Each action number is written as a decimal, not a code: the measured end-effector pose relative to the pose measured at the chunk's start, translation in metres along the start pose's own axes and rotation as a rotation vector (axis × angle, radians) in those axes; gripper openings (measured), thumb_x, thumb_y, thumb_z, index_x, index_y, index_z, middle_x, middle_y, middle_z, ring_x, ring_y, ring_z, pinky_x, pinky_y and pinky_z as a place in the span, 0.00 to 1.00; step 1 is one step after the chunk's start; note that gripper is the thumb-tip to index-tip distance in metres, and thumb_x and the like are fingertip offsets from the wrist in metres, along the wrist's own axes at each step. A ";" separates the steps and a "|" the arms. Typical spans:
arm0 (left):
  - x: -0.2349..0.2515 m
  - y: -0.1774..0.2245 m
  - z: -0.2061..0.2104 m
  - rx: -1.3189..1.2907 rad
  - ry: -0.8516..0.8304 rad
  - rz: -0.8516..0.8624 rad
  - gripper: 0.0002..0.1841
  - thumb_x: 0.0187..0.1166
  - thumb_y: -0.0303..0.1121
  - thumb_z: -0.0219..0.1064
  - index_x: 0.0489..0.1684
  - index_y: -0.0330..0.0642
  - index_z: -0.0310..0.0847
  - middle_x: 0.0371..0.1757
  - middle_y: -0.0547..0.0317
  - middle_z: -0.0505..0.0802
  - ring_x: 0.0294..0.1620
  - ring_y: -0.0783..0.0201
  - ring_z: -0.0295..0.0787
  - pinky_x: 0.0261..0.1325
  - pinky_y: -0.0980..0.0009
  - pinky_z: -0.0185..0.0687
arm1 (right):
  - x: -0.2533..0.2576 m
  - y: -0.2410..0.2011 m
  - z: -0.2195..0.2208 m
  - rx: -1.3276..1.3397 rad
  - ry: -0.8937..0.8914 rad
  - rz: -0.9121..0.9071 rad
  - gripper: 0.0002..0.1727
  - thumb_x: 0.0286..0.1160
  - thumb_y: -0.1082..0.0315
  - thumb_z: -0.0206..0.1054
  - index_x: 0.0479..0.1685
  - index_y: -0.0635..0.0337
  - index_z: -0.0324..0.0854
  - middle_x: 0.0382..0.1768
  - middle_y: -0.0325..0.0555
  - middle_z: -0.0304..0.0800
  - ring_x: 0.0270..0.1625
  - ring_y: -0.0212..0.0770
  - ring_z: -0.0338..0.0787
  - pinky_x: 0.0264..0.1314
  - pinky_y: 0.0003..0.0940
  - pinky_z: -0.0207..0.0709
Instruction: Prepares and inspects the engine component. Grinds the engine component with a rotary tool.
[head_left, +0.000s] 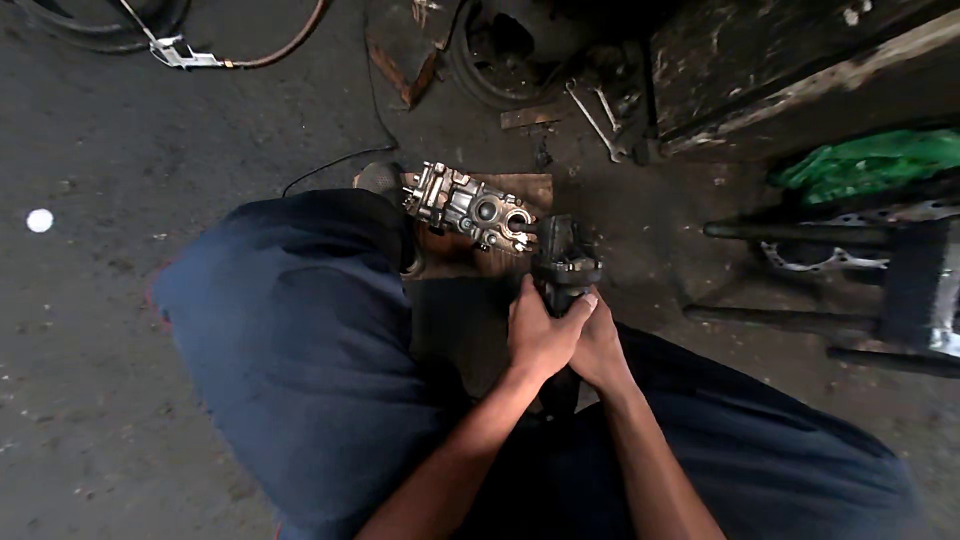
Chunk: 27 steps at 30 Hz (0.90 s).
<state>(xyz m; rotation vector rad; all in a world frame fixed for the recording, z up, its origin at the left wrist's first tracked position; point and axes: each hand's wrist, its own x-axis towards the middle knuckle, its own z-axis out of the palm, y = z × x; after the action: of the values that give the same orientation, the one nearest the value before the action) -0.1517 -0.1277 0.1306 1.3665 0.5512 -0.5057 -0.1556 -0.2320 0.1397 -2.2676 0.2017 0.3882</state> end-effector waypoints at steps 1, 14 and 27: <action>0.000 0.000 0.000 0.005 0.000 0.004 0.43 0.72 0.49 0.78 0.84 0.34 0.66 0.64 0.47 0.90 0.67 0.61 0.88 0.74 0.61 0.82 | 0.000 0.000 -0.001 0.002 -0.001 0.000 0.36 0.72 0.56 0.70 0.77 0.67 0.69 0.59 0.42 0.90 0.60 0.20 0.87 0.68 0.20 0.81; 0.002 -0.007 0.006 -0.060 -0.054 0.011 0.45 0.72 0.51 0.78 0.85 0.34 0.64 0.67 0.45 0.89 0.69 0.61 0.87 0.76 0.60 0.81 | -0.001 -0.001 -0.008 -0.174 0.001 0.058 0.36 0.74 0.54 0.67 0.80 0.66 0.68 0.59 0.47 0.91 0.61 0.30 0.90 0.68 0.32 0.83; 0.002 -0.001 0.008 0.142 0.013 0.005 0.41 0.73 0.53 0.77 0.81 0.36 0.69 0.64 0.47 0.91 0.67 0.59 0.88 0.74 0.57 0.82 | 0.002 0.022 0.000 0.163 -0.002 0.019 0.36 0.71 0.60 0.72 0.76 0.71 0.69 0.60 0.45 0.89 0.61 0.24 0.88 0.69 0.23 0.82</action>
<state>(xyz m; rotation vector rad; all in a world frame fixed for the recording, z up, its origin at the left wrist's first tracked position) -0.1499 -0.1360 0.1300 1.5068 0.5301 -0.5402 -0.1601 -0.2462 0.1238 -2.1061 0.2453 0.3700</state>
